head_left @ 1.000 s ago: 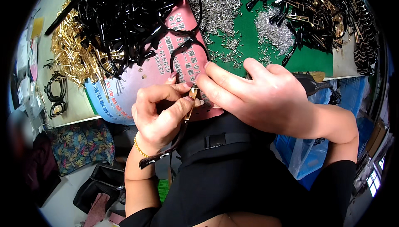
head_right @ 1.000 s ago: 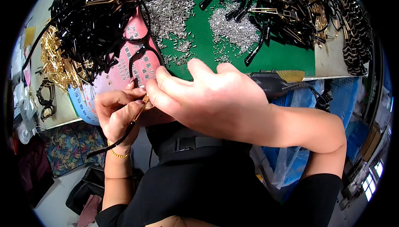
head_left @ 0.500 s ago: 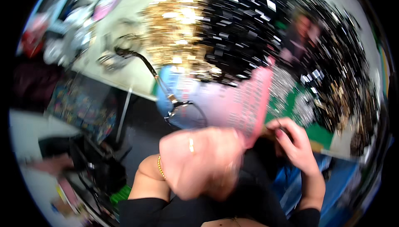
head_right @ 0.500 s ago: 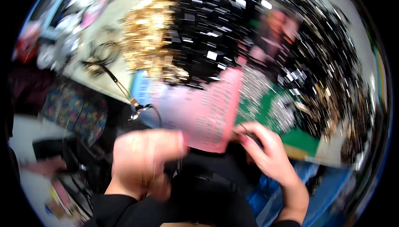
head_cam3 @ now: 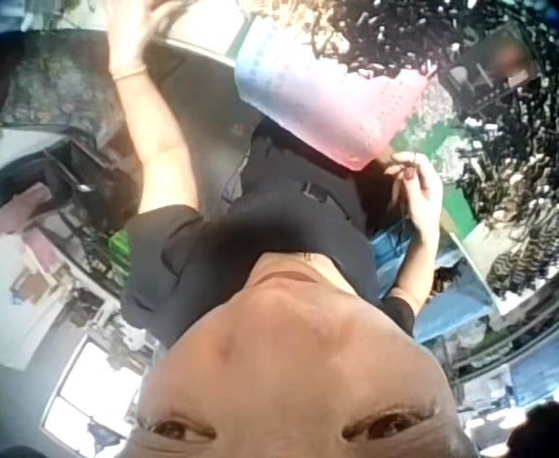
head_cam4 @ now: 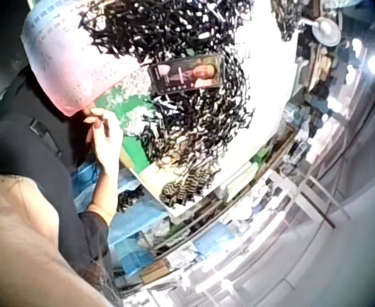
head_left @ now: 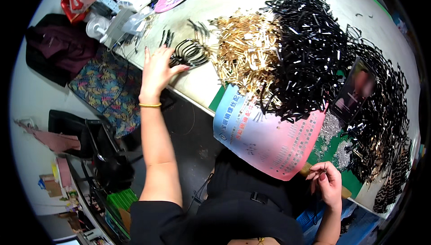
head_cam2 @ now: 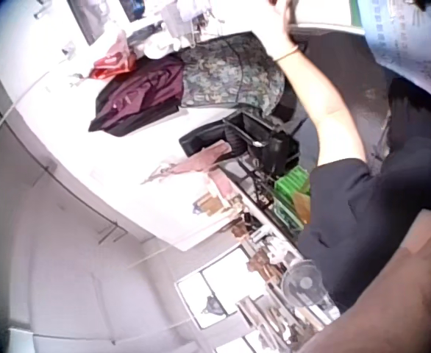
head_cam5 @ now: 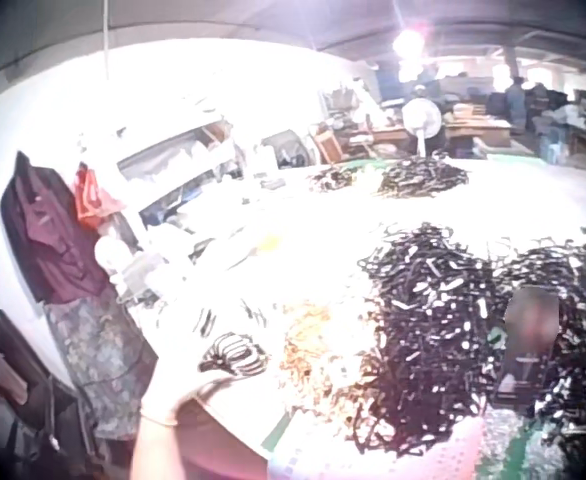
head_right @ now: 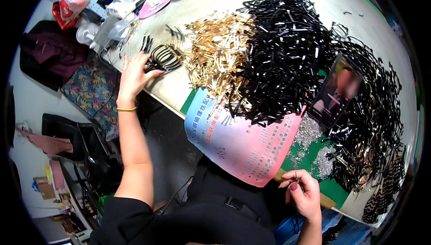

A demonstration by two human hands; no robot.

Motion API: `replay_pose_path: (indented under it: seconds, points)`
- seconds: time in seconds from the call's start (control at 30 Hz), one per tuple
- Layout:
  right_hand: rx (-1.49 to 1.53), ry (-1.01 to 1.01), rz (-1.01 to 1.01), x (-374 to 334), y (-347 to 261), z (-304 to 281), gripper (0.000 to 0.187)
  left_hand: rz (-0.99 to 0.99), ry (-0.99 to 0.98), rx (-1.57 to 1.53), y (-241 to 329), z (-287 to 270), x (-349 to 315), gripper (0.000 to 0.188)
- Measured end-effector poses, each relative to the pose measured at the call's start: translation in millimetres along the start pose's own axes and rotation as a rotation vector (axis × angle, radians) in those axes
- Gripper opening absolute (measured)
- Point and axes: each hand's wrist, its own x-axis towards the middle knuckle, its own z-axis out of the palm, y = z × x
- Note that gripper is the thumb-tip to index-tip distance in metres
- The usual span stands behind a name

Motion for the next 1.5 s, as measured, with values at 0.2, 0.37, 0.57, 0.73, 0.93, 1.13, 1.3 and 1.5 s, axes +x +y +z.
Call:
replay_pose_path:
  seconds: [0.2,0.37,0.57,0.73,0.93,1.13,1.3,1.5]
  points:
    - [0.069,0.044,-0.131,-3,8,-2,0.037,0.03,-0.014,-0.191,18,-19,15,0.042]
    - [0.093,-0.029,-0.247,6,1,-1,0.019,0.095,0.276,-0.228,74,-70,53,0.045]
    - [0.361,0.106,-0.548,-56,-4,-41,0.031,0.462,0.326,-0.758,276,-179,129,0.06]
    - [0.398,0.967,-0.703,-160,15,-131,0.03,1.223,0.129,-1.007,595,-203,155,0.04]
    - [0.425,0.907,-0.589,-159,46,-174,0.022,1.183,0.217,-0.579,849,-179,207,0.054]
    - [0.462,0.935,-0.533,-168,42,-177,0.023,1.343,-0.591,-0.838,922,-129,201,0.08]
    - [0.398,0.899,-0.564,-162,40,-184,0.021,1.357,-0.387,-0.572,923,-127,202,0.081]
    - [0.447,0.933,-0.525,-158,44,-183,0.018,1.381,0.053,-0.716,829,-161,174,0.056]
